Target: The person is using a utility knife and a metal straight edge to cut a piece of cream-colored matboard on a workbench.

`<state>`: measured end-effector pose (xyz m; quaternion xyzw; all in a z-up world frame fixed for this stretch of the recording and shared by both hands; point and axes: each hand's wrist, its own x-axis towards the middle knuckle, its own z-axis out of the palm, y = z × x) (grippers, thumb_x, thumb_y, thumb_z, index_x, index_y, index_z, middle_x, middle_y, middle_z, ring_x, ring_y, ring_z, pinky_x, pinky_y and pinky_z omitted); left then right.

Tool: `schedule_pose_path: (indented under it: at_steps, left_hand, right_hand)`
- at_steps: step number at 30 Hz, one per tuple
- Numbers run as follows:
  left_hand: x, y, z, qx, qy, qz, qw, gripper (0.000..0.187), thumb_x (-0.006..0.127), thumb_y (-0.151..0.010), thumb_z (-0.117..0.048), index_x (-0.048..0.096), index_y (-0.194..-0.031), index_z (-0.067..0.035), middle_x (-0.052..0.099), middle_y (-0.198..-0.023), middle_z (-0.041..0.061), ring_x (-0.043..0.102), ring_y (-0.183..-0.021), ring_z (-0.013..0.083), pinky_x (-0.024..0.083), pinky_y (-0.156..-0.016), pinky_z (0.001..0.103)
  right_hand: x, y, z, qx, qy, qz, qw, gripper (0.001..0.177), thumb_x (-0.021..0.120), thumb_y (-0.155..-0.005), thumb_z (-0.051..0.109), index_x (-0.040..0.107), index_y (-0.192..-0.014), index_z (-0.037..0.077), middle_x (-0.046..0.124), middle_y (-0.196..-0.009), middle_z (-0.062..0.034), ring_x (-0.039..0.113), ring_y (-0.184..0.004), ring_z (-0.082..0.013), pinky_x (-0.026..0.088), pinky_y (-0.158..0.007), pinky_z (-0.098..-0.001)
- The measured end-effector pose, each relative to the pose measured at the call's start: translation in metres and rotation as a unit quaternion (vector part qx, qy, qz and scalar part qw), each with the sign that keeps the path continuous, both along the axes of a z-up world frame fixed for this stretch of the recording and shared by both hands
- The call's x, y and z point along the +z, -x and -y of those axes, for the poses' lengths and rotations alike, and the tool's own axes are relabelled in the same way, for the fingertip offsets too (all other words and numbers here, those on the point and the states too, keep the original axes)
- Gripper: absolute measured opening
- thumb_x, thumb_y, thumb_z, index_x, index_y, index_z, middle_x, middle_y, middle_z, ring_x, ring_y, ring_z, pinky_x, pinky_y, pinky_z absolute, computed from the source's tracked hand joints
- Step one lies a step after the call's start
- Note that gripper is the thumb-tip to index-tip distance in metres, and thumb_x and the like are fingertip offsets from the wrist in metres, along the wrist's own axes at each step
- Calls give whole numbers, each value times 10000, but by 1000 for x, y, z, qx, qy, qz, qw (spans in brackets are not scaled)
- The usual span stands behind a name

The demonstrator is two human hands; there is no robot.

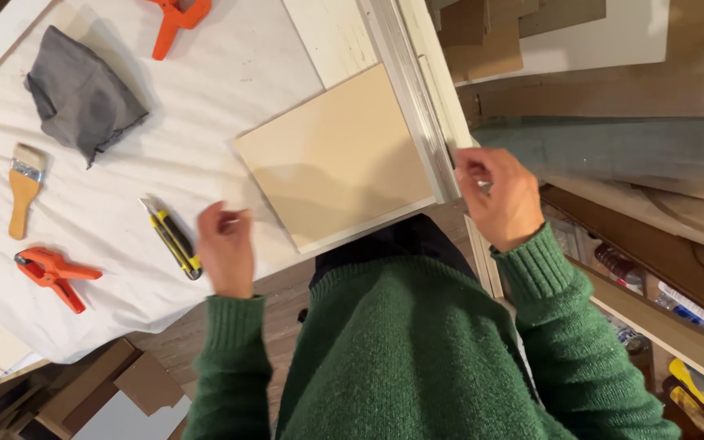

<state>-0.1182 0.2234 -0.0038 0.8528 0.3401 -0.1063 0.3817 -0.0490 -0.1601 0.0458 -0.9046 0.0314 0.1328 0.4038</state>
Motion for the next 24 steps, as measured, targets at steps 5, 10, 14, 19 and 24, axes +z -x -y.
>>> schedule_pose_path:
  at_steps: [5,10,14,19,24]
  left_hand:
    - [-1,-5,28,72,184,25,980,467,674,-953,-156,470,-1322,45,691,-1204,129,661,-1069,195,544,-924,330]
    - [1,-8,19,207,324,15,923,452,632,-965,-219,448,-1294,30,699,-1188,151,677,-1058,201,531,-899,342]
    - [-2,-14,19,239,369,-2,898,440,612,-1001,-260,481,-1292,43,680,-1193,163,666,-1033,221,543,-888,353]
    - [-2,-18,34,238,387,-3,891,418,607,-992,-235,468,-1276,38,683,-1183,172,682,-1029,236,549,-892,350]
    - [5,-27,49,227,404,-6,886,386,596,-1001,-218,490,-1269,39,683,-1187,171,680,-1019,226,558,-891,345]
  right_hand:
    - [-12,-10,3,-44,-17,7,999,272,694,-970,56,665,-1230,-21,706,-1132,-172,729,-1000,-260,590,-818,-338]
    - [-32,-11,6,-67,-46,-9,997,301,685,-974,61,645,-1262,-22,712,-1172,-148,731,-1055,-240,590,-880,-336]
    - [-42,-17,9,-83,-29,-9,996,306,699,-965,82,666,-1254,-11,703,-1166,-150,720,-1027,-233,588,-822,-335]
    - [-54,-20,17,-86,-8,-6,996,307,709,-970,101,682,-1257,-5,683,-1162,-153,718,-989,-222,608,-794,-322]
    - [-59,-23,30,-118,-13,-27,993,301,713,-983,118,692,-1258,-4,719,-1141,-145,727,-974,-207,588,-807,-320]
